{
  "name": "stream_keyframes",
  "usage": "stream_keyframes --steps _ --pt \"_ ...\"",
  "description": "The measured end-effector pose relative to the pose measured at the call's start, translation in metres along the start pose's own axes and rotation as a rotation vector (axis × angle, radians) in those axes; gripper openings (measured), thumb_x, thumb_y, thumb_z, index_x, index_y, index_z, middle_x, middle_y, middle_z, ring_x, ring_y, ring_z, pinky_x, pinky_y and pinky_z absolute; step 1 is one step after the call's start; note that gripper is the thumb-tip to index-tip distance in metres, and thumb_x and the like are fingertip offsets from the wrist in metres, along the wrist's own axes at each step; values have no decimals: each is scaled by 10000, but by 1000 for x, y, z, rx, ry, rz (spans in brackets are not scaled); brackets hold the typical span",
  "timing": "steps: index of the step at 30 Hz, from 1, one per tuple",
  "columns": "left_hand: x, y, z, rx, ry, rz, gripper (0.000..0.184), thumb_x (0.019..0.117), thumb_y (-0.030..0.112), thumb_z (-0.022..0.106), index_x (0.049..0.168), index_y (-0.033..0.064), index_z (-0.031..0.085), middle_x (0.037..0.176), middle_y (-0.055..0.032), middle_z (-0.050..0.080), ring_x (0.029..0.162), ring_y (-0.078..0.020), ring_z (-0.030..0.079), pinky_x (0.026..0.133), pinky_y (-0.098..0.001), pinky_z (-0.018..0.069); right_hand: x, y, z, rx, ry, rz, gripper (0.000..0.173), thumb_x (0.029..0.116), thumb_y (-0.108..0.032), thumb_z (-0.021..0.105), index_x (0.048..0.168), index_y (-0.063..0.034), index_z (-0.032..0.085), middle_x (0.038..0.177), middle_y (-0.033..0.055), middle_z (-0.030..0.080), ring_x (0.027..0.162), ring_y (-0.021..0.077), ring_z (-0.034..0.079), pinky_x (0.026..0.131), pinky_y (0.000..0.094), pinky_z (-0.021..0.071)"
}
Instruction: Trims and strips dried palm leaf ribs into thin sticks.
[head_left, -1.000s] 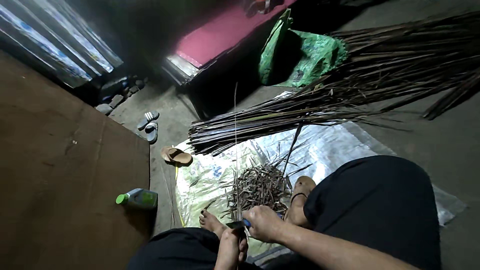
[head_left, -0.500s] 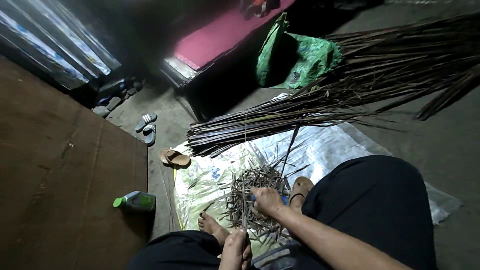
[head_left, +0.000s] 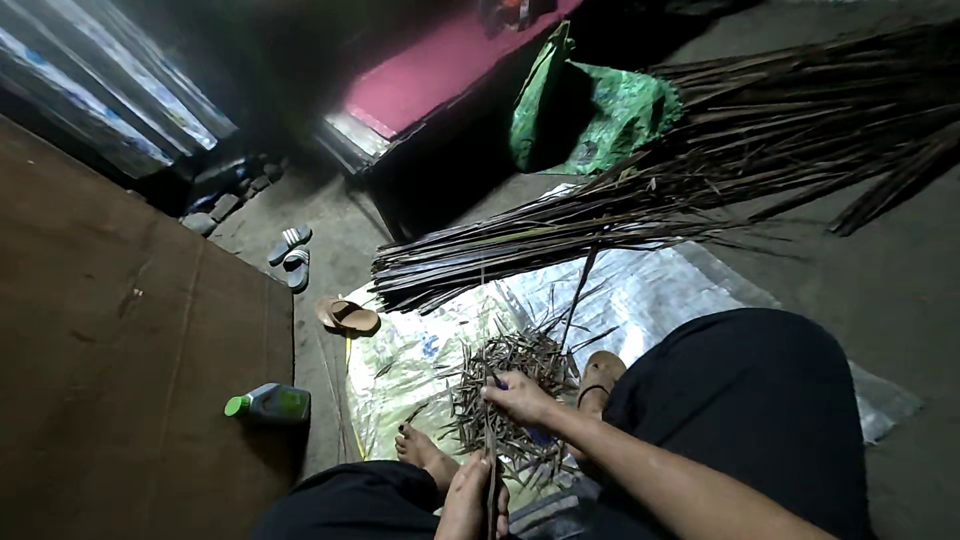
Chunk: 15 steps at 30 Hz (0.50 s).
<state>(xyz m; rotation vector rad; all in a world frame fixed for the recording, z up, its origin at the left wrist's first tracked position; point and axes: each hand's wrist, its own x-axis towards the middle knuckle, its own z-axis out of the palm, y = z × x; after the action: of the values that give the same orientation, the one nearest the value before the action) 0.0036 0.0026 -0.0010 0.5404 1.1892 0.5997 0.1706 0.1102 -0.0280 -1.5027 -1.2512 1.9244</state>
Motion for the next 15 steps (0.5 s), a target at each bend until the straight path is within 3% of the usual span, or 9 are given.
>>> stream_keyframes --steps 3,4,6,8,11,15 --pt "-4 -3 -4 -12 -5 12 343 1105 186 255 969 69 548 595 20 525 429 -27 487 395 -157 429 0 -3 -10 -53 72 -51 304 1108 -229 459 1159 16 631 792 39 542 625 103 500 623 285 461" --pt "-3 -3 -4 -18 16 29 333 1107 169 276 955 69 555 578 28 508 416 -17 461 385 -149 406 -1 -2 -13 -172 73 -73 313 1110 -210 441 1205 24 625 863 91 579 704 157 547 695 336 488" --pt "-2 -2 -5 -15 41 51 319 1113 151 291 945 73 551 558 45 466 399 -2 413 374 -137 366 -5 -2 -17 -543 -4 -83 313 1057 -118 470 1287 20 631 1113 232 679 1024 346 663 931 532 512" --pt "-1 -2 -5 -5 49 68 312 1109 145 299 948 74 557 545 52 451 394 1 399 372 -136 352 -12 -5 -9 -873 -99 -79 321 987 -91 548 1285 2 620 1162 283 679 1125 459 650 940 646 487" --pt "-4 -1 -2 19 56 87 300 1107 130 301 945 83 549 548 62 451 394 10 386 372 -130 340 -15 -5 0 -1030 -76 -107 296 970 -100 575 1240 11 627 1138 272 689 1102 462 663 905 631 501" --pt "-4 -3 -3 25 41 84 298 1108 135 301 940 81 542 549 64 446 392 11 379 371 -131 334 -8 -1 -8 -1063 8 -88 318 978 -114 582 1267 10 627 1185 262 688 1124 447 665 914 620 507"
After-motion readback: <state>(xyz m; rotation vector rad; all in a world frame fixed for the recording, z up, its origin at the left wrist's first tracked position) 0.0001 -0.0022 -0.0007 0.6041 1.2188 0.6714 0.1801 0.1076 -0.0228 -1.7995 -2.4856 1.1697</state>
